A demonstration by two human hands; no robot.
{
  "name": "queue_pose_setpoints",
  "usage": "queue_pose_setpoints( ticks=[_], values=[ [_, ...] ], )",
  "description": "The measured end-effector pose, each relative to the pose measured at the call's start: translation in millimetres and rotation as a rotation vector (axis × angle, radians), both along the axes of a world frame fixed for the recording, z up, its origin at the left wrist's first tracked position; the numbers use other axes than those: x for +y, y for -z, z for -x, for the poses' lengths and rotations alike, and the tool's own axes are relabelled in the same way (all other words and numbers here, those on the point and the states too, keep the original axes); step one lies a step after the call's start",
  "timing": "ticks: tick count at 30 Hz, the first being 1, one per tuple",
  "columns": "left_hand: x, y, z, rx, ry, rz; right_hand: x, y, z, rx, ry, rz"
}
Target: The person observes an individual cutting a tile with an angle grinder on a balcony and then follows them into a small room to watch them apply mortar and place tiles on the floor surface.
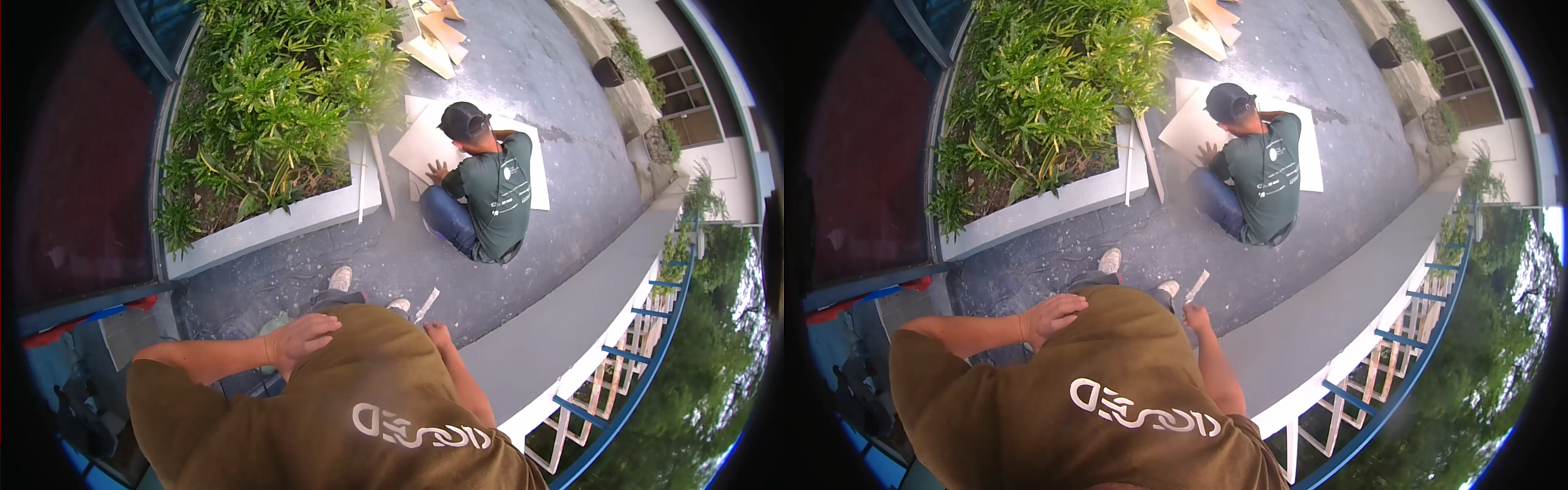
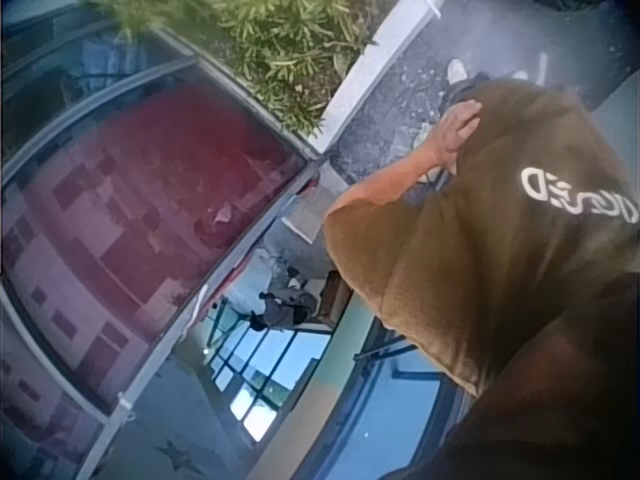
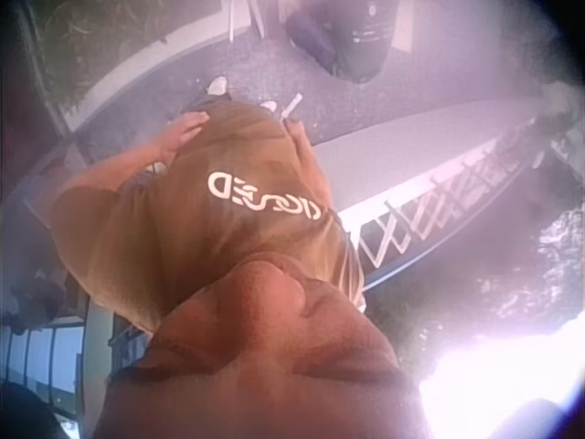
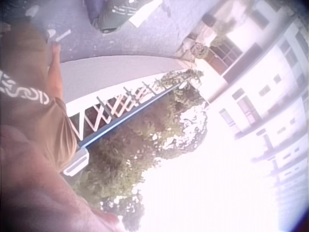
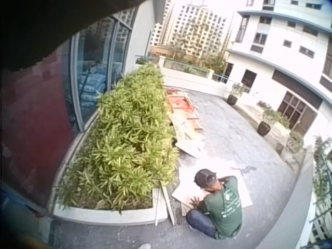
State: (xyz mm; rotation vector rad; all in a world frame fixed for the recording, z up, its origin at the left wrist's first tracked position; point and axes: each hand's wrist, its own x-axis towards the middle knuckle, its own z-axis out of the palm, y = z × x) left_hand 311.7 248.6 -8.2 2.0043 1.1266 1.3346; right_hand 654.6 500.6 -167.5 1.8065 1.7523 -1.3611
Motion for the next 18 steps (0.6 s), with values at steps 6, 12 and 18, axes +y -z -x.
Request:
queue_pose_setpoints(
  ticks=[6, 12, 18],
  values=[
    [1, 2, 1, -0.004, 0.01, -0.005, 2, 8, 0, 0.029, 0.029, 0.042],
    [0, 3, 3, 0.004, -0.012, -0.019, 5, 11, 3, 0.016, 0.025, 0.057],
    [-2, 4, 4, -0.007, -0.021, -0.012, 8, 28, -1, 0.08, 0.058, 0.059]
  ],
)
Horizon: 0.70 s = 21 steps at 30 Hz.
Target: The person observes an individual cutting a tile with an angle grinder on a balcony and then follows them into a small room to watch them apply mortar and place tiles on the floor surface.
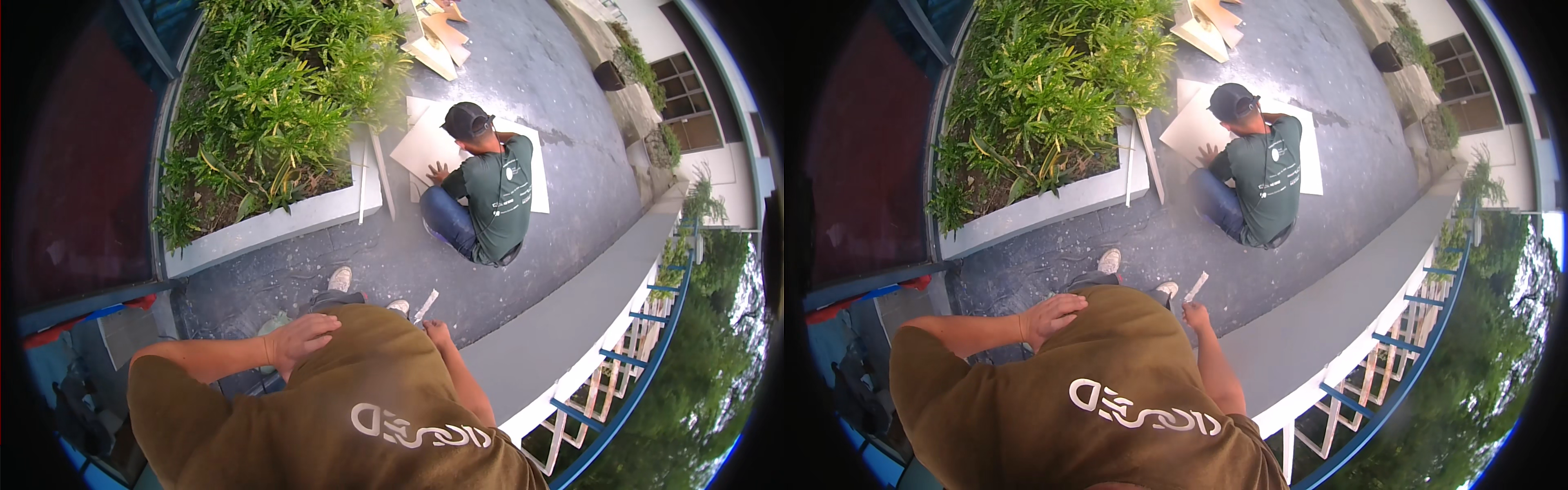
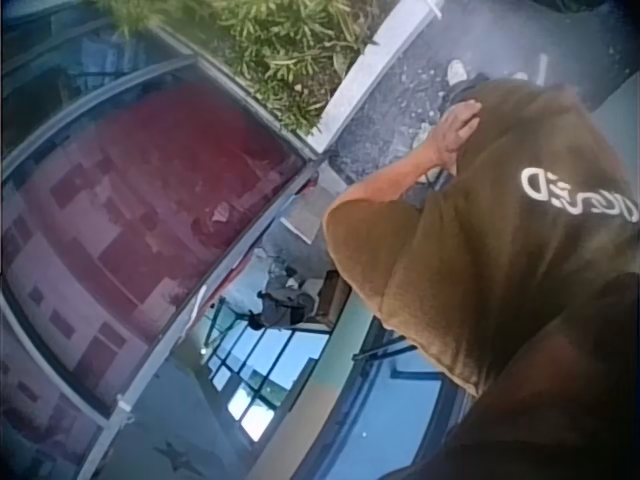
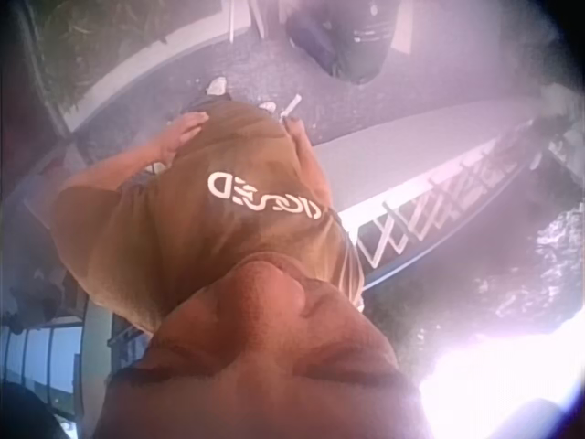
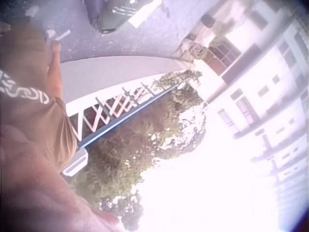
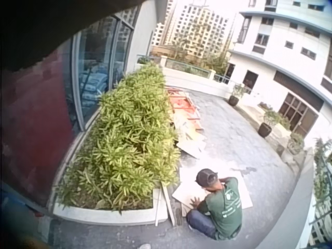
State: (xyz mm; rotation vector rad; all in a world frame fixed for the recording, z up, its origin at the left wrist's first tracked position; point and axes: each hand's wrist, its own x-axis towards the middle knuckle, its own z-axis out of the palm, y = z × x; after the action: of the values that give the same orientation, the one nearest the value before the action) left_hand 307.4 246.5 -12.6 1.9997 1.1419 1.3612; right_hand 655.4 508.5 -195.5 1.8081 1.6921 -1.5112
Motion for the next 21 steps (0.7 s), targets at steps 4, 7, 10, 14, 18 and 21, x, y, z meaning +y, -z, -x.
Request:
queue_pose_setpoints(
  ticks=[4, 7, 10, 14, 18, 21],
  values=[
    [1, -3, 1, 0.005, 0.0, 0.002, 4, 8, -8, -0.022, -0.016, -0.012],
    [0, -2, 0, 0.005, -0.008, 0.004, 4, 5, -8, -0.008, -0.027, -0.018],
    [-3, -1, -1, 0.007, -0.007, 0.009, 2, -6, 1, -0.044, -0.052, -0.013],
    [-2, -2, 0, 0.011, 0.004, 0.017, -2, -20, 6, -0.074, -0.074, -0.03],
    [-1, -4, -2, -0.005, 0.009, 0.015, -5, -26, 7, -0.096, -0.093, -0.043],
    [0, -3, -3, 0.002, 0.012, 0.013, -6, -21, 2, -0.061, -0.083, -0.068]
  ],
)
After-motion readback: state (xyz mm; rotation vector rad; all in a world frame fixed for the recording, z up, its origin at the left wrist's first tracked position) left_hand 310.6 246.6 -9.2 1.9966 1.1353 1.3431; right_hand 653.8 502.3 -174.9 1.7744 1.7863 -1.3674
